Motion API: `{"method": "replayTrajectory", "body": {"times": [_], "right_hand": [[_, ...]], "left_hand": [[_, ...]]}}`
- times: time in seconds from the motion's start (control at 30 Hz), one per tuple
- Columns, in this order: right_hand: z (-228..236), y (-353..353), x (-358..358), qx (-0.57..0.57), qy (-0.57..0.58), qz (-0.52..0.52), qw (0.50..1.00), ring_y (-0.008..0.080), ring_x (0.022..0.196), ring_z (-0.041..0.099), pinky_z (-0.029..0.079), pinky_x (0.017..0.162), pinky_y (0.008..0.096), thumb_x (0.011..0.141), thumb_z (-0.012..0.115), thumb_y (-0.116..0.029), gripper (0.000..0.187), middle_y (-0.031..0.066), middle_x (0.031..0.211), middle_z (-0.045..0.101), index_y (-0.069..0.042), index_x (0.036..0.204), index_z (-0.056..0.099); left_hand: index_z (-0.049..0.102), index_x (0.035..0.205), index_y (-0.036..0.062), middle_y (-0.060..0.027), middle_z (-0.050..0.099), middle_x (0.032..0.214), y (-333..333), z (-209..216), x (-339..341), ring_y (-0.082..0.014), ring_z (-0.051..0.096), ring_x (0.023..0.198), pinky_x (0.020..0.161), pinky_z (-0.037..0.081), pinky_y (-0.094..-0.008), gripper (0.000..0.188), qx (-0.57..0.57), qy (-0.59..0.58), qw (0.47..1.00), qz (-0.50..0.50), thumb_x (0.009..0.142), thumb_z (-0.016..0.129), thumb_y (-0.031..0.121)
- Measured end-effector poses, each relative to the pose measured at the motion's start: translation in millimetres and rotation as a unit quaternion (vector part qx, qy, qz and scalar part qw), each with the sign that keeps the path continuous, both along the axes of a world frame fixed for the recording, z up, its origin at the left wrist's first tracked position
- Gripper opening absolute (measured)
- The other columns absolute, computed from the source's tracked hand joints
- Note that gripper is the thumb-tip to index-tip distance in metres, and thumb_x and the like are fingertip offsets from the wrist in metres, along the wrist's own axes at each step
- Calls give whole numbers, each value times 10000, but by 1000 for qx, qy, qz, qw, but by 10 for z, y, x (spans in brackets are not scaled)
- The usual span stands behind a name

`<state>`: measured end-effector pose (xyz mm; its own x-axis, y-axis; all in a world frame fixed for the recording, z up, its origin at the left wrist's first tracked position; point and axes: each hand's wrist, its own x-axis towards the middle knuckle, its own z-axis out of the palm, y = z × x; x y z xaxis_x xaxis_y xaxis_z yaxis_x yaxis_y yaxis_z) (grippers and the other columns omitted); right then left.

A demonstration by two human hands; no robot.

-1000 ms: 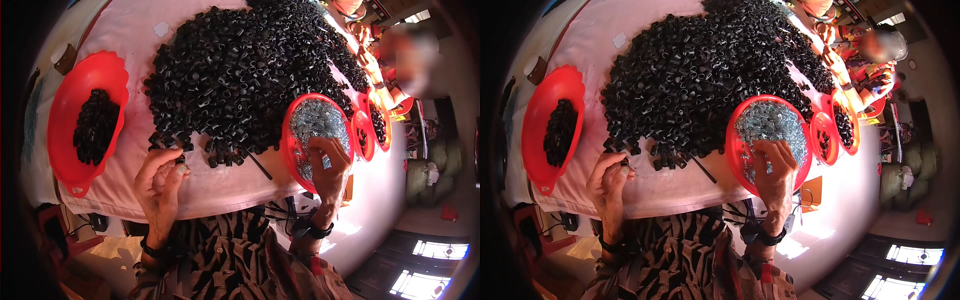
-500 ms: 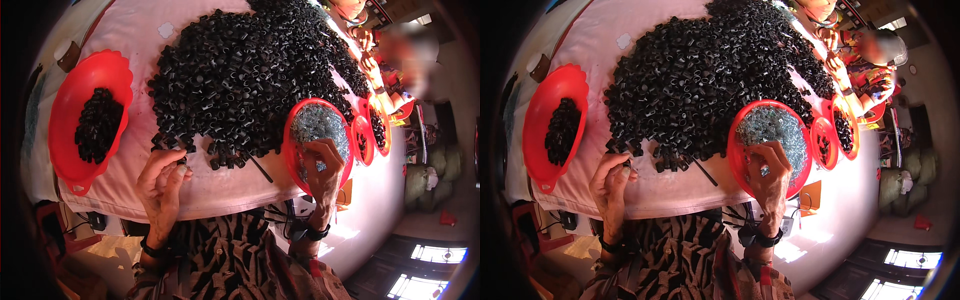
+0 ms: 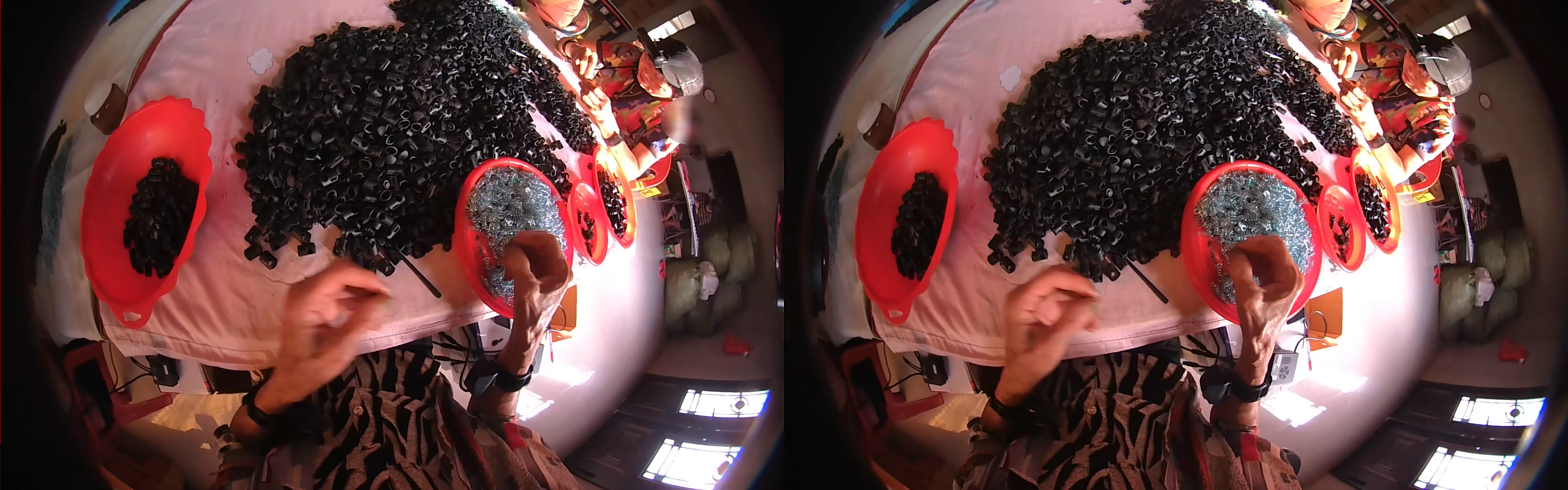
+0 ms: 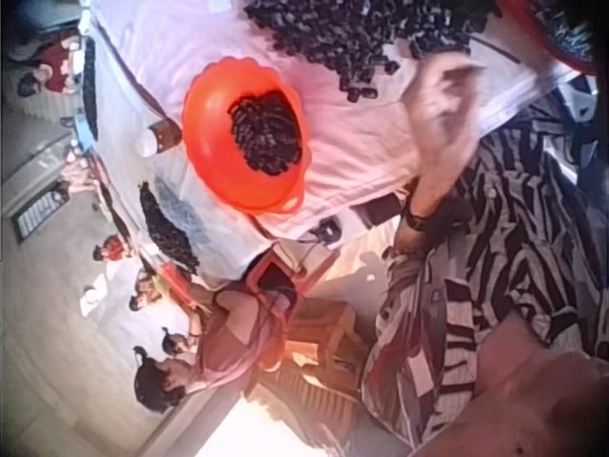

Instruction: Sorting small black plastic shoe components and silver eyelets from a large pile into separate trays on a work table.

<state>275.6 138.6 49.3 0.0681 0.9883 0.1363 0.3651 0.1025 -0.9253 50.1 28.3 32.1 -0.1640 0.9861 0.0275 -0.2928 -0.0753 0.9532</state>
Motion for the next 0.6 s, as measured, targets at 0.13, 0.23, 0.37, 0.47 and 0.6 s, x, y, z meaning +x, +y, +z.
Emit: {"method": "replayTrajectory", "body": {"times": [0.13,0.23,0.37,0.47,0.6], "right_hand": [[47,-78,-50,5,85,2,996,103,702,619,483,652,250,793,644,14,70,39,786,656,2,862,639],[-7,-76,-3,0,223,38,974,111,709,620,473,634,252,792,649,10,77,34,792,649,0,868,641],[86,-136,-115,-24,249,30,968,111,665,595,462,616,240,811,652,15,100,37,788,635,4,910,647],[68,-133,-59,-38,249,24,968,103,669,596,461,616,232,831,650,9,111,43,804,644,14,941,656],[36,-129,52,-72,205,62,974,90,690,601,457,619,226,845,637,22,132,37,829,656,33,974,665]], "left_hand": [[607,952,-19,-104,631,876,268,53,491,-153,642,754,638,521,-294,120,74,91,989,-87,866,690,-5],[574,1016,-2,-135,614,890,561,6,829,-254,648,785,647,514,-355,225,112,158,980,-54,829,695,-32],[589,1047,2,-127,648,909,689,28,963,-202,671,736,607,520,-290,257,145,224,962,48,824,701,-56],[550,1077,13,-179,602,905,710,12,963,-381,633,843,683,510,-421,319,151,228,961,28,797,685,-58],[616,1017,-13,-109,655,883,766,-26,982,-178,685,756,656,542,-292,219,143,214,966,32,823,634,-114]]}}
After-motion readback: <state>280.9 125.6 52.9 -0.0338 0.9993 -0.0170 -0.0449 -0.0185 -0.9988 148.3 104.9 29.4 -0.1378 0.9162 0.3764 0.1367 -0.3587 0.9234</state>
